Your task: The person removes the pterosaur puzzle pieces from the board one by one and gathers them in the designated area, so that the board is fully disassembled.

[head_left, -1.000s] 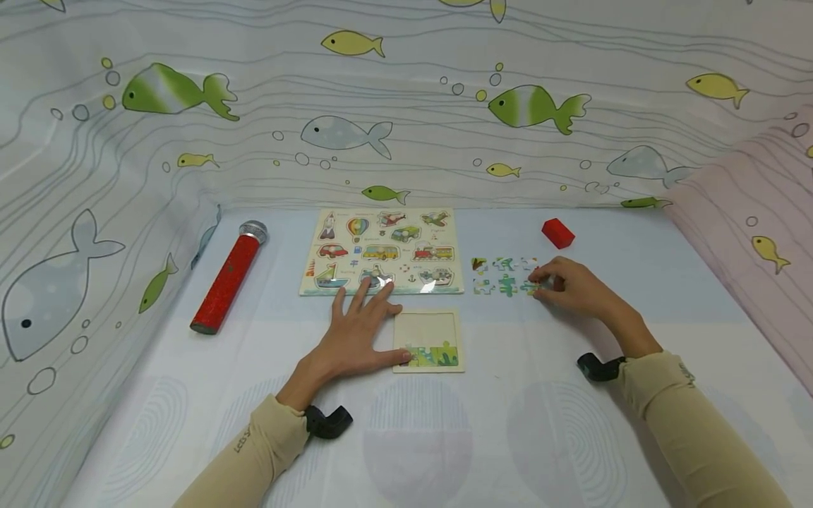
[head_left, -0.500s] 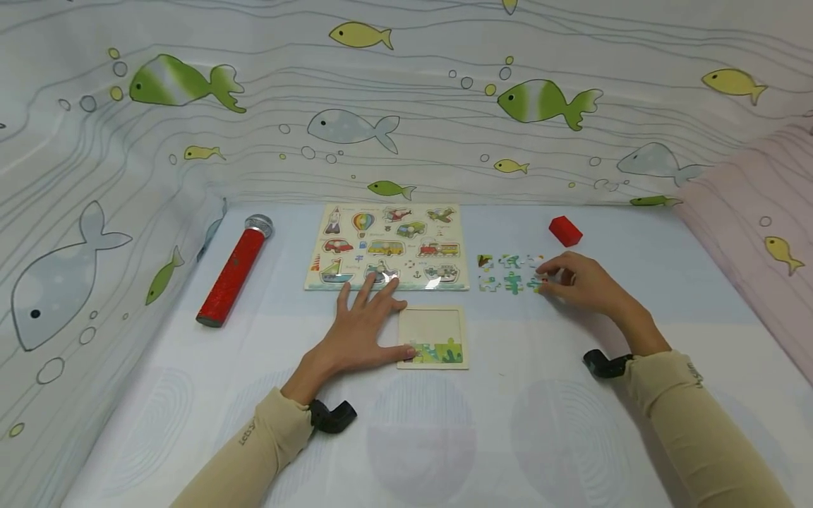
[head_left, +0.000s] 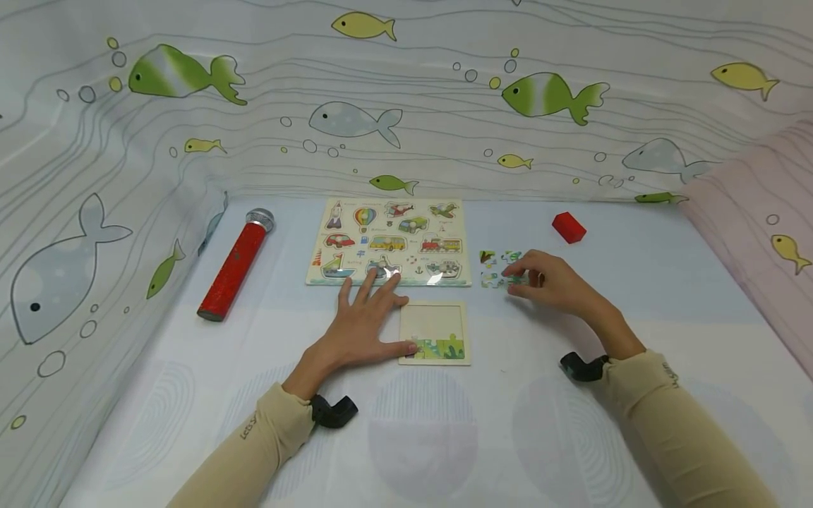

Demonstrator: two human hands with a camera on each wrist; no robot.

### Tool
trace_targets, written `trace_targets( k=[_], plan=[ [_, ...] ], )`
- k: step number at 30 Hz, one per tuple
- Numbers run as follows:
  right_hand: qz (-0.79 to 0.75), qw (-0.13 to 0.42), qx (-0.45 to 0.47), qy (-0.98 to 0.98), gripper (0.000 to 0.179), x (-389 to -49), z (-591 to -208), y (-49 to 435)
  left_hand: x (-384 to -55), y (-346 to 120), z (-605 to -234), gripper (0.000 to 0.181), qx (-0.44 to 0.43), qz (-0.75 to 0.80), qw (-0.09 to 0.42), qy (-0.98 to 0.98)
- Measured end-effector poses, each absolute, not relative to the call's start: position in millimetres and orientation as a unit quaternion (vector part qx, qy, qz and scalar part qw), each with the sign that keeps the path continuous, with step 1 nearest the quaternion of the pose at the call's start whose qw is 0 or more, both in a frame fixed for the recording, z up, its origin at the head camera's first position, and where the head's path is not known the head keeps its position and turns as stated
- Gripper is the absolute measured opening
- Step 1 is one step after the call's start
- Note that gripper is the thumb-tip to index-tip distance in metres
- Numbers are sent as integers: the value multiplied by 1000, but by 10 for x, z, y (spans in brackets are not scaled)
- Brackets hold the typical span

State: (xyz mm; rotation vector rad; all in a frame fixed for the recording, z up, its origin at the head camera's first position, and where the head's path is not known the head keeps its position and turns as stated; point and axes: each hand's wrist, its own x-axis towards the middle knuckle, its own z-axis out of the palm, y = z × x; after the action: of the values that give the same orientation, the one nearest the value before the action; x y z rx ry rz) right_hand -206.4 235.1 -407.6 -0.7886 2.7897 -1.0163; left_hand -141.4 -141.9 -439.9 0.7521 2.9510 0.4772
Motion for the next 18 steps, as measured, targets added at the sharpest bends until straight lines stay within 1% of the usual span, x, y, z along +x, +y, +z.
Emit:
trace_targets(
  k=[4, 18],
  plan=[
    [-330, 59, -271, 902, 30, -2007, -4041, 2123, -1415, -1414, -4391, 87, 244, 157, 31, 956],
    [-309, 162, -367, 862, 30, -1717, -3955, 1374, -1421, -1409, -4379, 88, 238, 146, 41, 960]
  ],
)
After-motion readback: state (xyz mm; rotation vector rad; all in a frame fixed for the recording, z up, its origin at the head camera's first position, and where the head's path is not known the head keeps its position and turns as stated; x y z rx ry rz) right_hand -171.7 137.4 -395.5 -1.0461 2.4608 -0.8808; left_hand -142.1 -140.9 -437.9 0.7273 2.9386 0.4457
